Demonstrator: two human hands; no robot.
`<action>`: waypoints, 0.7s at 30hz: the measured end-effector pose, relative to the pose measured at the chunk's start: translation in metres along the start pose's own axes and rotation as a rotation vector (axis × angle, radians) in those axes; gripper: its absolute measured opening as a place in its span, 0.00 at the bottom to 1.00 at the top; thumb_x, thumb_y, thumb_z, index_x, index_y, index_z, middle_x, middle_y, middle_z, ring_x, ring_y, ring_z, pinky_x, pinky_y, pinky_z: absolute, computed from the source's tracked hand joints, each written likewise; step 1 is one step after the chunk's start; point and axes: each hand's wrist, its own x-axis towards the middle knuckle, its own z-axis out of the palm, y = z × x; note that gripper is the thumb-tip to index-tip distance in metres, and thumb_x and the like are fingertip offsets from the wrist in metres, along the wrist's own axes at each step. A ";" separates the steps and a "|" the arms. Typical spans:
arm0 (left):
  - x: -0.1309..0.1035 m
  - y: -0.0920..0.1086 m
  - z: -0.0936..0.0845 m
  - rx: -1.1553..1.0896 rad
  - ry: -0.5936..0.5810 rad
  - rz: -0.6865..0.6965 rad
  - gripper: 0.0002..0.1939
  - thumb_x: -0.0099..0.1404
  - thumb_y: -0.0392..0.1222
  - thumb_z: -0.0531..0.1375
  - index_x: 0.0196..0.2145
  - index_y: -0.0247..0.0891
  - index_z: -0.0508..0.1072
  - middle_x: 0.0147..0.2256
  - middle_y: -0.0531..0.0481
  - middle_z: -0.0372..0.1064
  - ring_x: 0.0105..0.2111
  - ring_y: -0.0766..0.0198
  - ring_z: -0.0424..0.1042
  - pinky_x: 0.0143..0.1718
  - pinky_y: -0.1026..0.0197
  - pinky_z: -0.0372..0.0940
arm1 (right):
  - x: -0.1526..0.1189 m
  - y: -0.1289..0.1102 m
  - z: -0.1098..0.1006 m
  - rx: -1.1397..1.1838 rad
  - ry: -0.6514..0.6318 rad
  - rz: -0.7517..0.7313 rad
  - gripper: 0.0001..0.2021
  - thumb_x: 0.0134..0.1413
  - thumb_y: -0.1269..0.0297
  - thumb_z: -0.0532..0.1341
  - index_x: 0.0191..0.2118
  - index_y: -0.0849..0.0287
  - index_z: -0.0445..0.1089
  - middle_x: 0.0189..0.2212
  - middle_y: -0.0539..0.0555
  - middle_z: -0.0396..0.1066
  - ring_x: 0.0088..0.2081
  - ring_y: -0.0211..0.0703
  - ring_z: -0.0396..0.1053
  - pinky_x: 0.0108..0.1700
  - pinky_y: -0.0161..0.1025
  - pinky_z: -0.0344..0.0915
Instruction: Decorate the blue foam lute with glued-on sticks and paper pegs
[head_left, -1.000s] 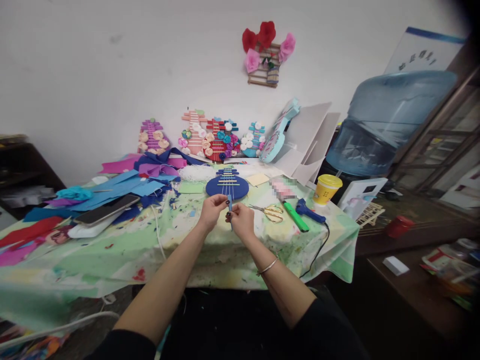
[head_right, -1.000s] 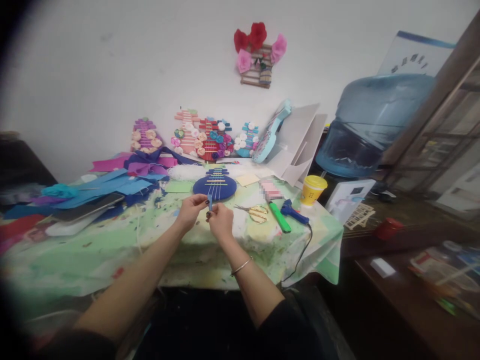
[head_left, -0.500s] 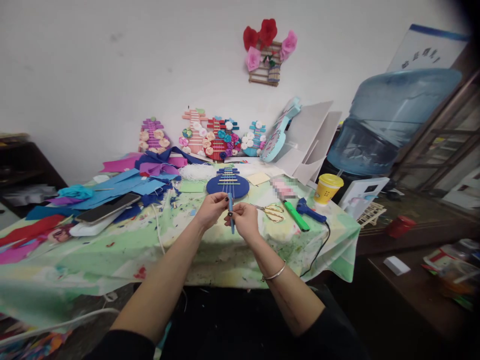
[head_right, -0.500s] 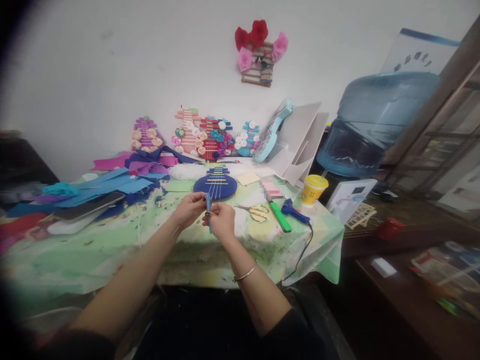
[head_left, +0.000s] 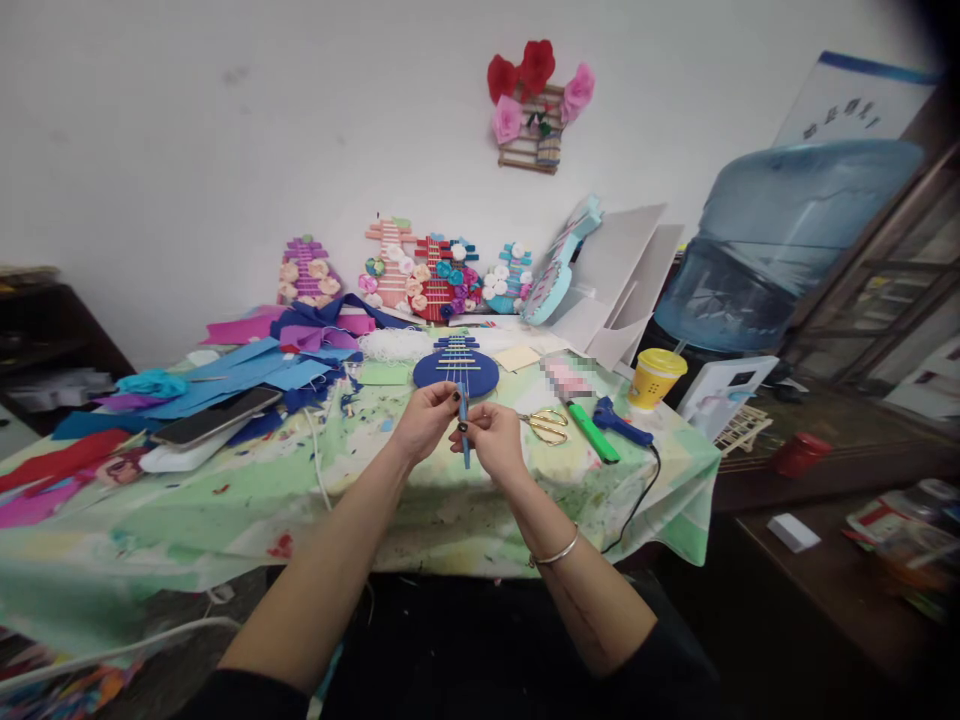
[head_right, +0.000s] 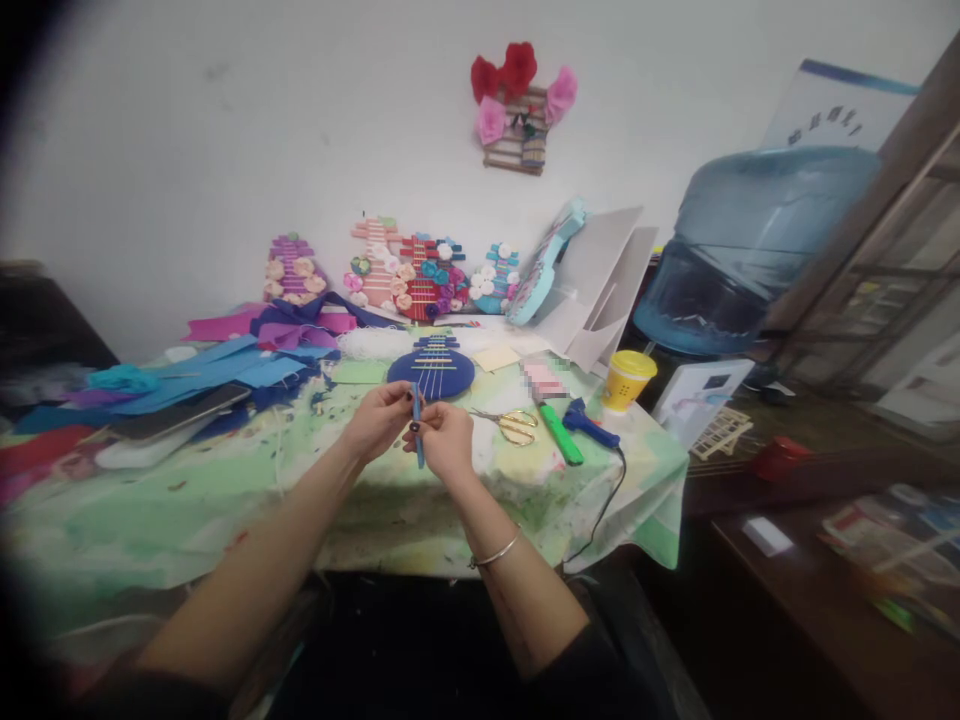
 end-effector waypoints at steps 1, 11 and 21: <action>-0.001 -0.001 0.000 0.062 0.036 0.028 0.12 0.52 0.45 0.63 0.29 0.33 0.69 0.23 0.53 0.65 0.20 0.72 0.63 0.21 0.68 0.60 | 0.001 0.001 -0.001 -0.004 0.021 -0.007 0.06 0.34 0.71 0.61 0.22 0.60 0.62 0.12 0.48 0.68 0.14 0.39 0.67 0.16 0.34 0.66; -0.034 0.000 0.005 0.570 0.000 0.085 0.40 0.45 0.37 0.67 0.55 0.47 0.58 0.48 0.43 0.62 0.36 0.62 0.71 0.34 0.59 0.69 | 0.012 -0.009 -0.020 -0.172 0.097 0.022 0.06 0.33 0.71 0.61 0.22 0.59 0.62 0.16 0.49 0.70 0.18 0.45 0.71 0.19 0.36 0.67; -0.027 -0.004 0.008 0.474 0.042 -0.060 0.39 0.47 0.37 0.65 0.56 0.42 0.57 0.34 0.50 0.67 0.26 0.65 0.72 0.29 0.58 0.72 | 0.012 -0.003 -0.022 -0.627 0.132 -0.099 0.02 0.35 0.69 0.61 0.21 0.59 0.66 0.19 0.51 0.72 0.24 0.42 0.72 0.24 0.32 0.65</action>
